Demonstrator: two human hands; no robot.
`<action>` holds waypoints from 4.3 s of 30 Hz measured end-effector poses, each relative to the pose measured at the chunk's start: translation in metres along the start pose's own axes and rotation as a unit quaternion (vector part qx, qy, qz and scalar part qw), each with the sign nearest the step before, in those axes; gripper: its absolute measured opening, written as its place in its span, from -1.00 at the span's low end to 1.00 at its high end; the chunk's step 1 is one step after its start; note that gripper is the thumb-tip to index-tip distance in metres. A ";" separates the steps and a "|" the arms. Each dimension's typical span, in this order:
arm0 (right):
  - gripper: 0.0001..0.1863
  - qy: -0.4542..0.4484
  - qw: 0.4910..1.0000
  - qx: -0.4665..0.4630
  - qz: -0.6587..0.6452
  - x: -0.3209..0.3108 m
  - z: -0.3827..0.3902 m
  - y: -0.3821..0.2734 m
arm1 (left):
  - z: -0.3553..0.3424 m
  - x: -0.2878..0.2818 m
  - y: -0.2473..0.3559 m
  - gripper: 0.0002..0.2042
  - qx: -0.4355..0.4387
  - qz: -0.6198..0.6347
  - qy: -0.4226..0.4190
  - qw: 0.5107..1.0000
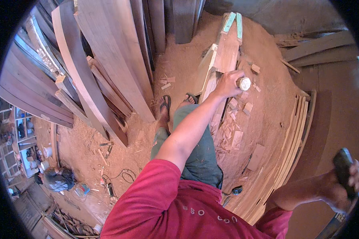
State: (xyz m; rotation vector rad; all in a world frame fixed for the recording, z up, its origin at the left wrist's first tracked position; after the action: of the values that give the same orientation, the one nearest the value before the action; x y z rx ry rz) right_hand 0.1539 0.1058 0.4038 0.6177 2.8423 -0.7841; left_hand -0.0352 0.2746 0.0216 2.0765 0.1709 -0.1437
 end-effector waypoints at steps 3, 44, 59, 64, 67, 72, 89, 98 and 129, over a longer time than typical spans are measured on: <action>-0.79 -0.101 0.980 0.056 0.160 0.070 0.082 0.059 | 0.003 0.001 0.003 -0.70 0.024 -0.008 -0.006 1.000; -0.64 -0.192 0.945 0.263 0.033 0.148 0.054 0.165 | -0.065 -0.044 -0.050 -0.95 -0.096 0.080 0.048 0.991; -0.66 -0.383 0.865 0.290 0.147 0.192 0.094 0.198 | -0.051 -0.036 -0.063 -0.87 -0.109 0.075 0.032 0.991; -0.65 -0.451 0.809 0.351 0.137 0.183 0.127 0.223 | -0.055 -0.043 -0.085 -0.82 -0.106 0.153 0.134 0.973; -0.63 -0.391 0.822 0.406 0.082 0.161 0.160 0.216 | -0.065 -0.073 -0.113 -0.92 -0.155 0.117 0.276 0.941; -0.58 -0.315 0.773 0.545 0.075 0.099 0.255 0.224 | 0.002 -0.102 -0.166 -0.78 -0.313 0.250 0.494 0.771; -0.51 -0.242 0.640 0.722 0.103 0.016 0.524 0.178 | 0.024 0.081 -0.091 -0.70 -0.006 -0.514 -0.434 0.739; -0.42 -0.188 0.658 0.727 0.055 0.014 0.554 0.177 | 0.027 0.102 -0.044 -0.55 -0.067 -0.339 -0.451 0.823; -0.59 -0.156 0.745 0.647 0.043 0.005 0.407 0.087 | 0.121 0.049 0.061 -0.67 0.058 -0.038 -0.295 0.953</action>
State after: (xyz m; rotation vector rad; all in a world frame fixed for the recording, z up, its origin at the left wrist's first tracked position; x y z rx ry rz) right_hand 0.1923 -0.0343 0.0137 0.5817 1.5457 -2.4971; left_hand 0.0202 0.1420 0.0063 2.0485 -0.1291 -0.8255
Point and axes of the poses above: each hand's wrist, its own z-axis away from the middle knuckle, its own x-axis out of the palm, y = z × x, the point moved 9 cm from there along -z, towards the middle knuckle, and after that the axes turned 4 degrees about x, right-handed, at the moved point
